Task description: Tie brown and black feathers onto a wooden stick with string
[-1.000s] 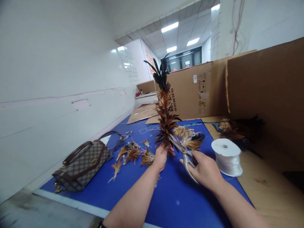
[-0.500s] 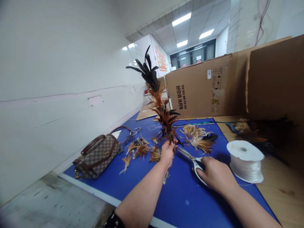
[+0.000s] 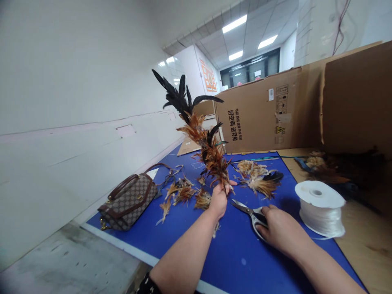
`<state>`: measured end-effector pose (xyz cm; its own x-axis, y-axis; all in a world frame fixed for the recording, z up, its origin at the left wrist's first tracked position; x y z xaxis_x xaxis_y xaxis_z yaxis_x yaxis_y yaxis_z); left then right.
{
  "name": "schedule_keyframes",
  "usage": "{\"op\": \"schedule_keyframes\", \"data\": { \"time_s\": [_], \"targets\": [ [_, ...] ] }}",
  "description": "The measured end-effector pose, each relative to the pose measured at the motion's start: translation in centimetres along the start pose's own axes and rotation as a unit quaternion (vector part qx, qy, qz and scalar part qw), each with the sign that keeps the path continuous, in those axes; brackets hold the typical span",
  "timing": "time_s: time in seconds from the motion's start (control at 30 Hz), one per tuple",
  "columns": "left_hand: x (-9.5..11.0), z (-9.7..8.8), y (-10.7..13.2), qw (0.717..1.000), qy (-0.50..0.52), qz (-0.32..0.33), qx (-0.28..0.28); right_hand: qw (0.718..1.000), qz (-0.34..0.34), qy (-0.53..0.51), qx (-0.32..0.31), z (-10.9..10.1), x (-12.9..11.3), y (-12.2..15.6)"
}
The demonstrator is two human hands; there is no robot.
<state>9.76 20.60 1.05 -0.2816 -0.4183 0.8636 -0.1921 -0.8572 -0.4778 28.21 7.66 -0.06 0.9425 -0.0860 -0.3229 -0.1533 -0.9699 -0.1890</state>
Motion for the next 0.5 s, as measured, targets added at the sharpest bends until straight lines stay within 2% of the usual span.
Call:
{"op": "schedule_keyframes", "data": {
  "time_s": [0.17,0.33,0.4,0.5],
  "targets": [
    [0.8,0.8,0.3,0.999,0.009,0.011,-0.045,1.000,-0.012,-0.001,0.003,-0.2,-0.4,0.1],
    [2.2,1.9,0.9,0.994,0.042,0.042,-0.089,0.997,-0.054,-0.002,0.049,-1.5,-1.1,0.0],
    [2.9,2.6,1.3,0.991,0.066,0.046,-0.105,0.995,-0.060,-0.043,0.074,-2.2,-1.7,0.0],
    [4.2,4.1,2.4,0.986,0.089,0.048,-0.134,0.982,-0.037,-0.159,0.095,-2.9,-2.7,0.1]
  ]
}}
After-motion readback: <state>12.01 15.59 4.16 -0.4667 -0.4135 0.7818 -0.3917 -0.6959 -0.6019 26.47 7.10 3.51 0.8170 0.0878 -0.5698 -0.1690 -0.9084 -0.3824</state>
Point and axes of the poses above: each hand's wrist, its own y-axis away from the middle knuckle, its own z-axis out of the palm, x = y × z, the point moved 4 cm from there along -y, towards the middle knuckle, and after that the axes turned 11 degrees about z, right-handed, at the moved point
